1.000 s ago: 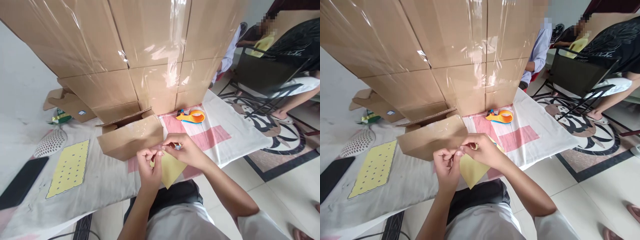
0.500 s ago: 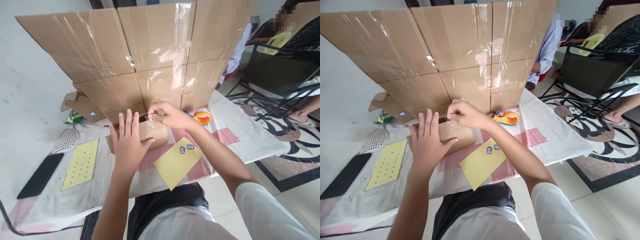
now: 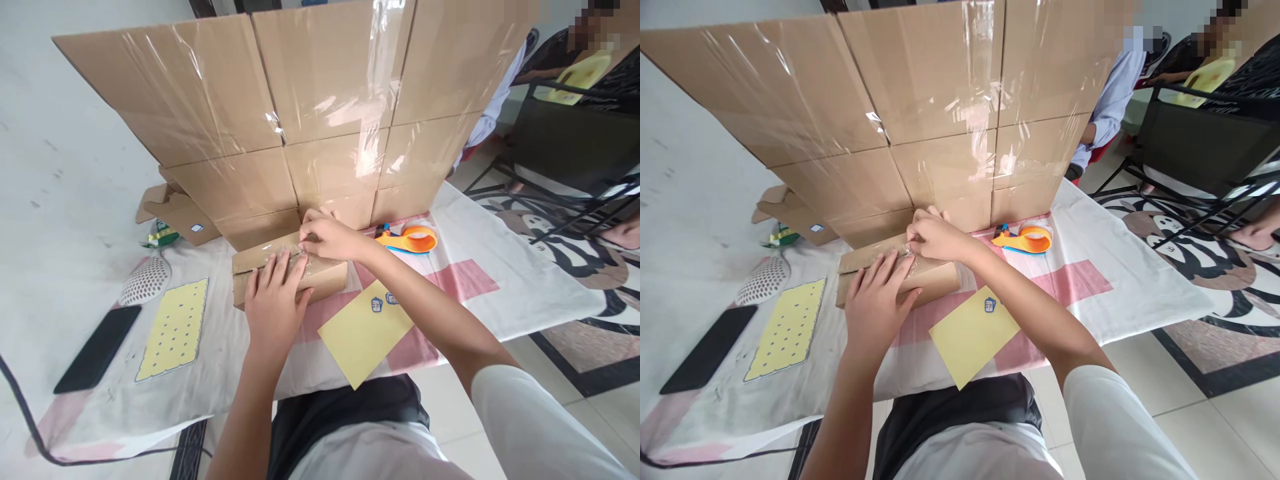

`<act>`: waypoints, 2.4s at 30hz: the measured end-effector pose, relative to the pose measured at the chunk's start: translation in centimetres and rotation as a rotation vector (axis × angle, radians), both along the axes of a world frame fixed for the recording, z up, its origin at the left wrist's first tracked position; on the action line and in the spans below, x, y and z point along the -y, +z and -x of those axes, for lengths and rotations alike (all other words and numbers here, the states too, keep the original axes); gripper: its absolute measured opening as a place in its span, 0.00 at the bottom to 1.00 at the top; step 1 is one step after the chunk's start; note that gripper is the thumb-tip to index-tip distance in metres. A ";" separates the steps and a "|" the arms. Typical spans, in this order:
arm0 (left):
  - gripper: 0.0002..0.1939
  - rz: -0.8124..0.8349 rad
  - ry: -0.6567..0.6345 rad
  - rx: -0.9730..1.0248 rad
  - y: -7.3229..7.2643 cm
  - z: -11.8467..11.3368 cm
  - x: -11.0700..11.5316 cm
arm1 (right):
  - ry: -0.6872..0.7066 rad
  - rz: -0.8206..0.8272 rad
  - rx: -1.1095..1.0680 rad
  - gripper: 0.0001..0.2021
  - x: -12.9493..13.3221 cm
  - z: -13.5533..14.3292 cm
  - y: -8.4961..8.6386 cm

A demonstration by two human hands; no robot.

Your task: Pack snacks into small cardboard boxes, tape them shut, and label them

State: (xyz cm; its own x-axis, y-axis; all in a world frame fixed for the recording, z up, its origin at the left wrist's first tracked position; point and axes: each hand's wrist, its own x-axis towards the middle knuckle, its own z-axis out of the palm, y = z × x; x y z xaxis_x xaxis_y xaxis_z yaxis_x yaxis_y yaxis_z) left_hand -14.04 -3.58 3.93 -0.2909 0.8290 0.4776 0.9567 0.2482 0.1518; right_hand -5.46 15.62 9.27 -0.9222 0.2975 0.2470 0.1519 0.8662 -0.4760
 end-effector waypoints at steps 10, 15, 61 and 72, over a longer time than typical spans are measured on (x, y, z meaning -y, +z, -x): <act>0.25 0.004 0.017 -0.002 -0.3 -0.5 0.1 | -0.147 -0.105 -0.057 0.11 -0.8 0.4 -0.5; 0.29 0.055 0.022 0.015 1.1 -0.6 -0.3 | -0.232 -0.086 -0.195 0.12 -1.3 -0.6 -1.1; 0.04 0.096 -0.416 0.186 -6.6 -8.0 -5.5 | -0.402 0.096 -0.170 0.12 4.9 -20.6 -13.4; 0.14 -0.219 -0.549 -0.092 -4.9 -8.7 -2.4 | -0.355 1.078 -0.292 0.11 7.6 -18.1 -8.0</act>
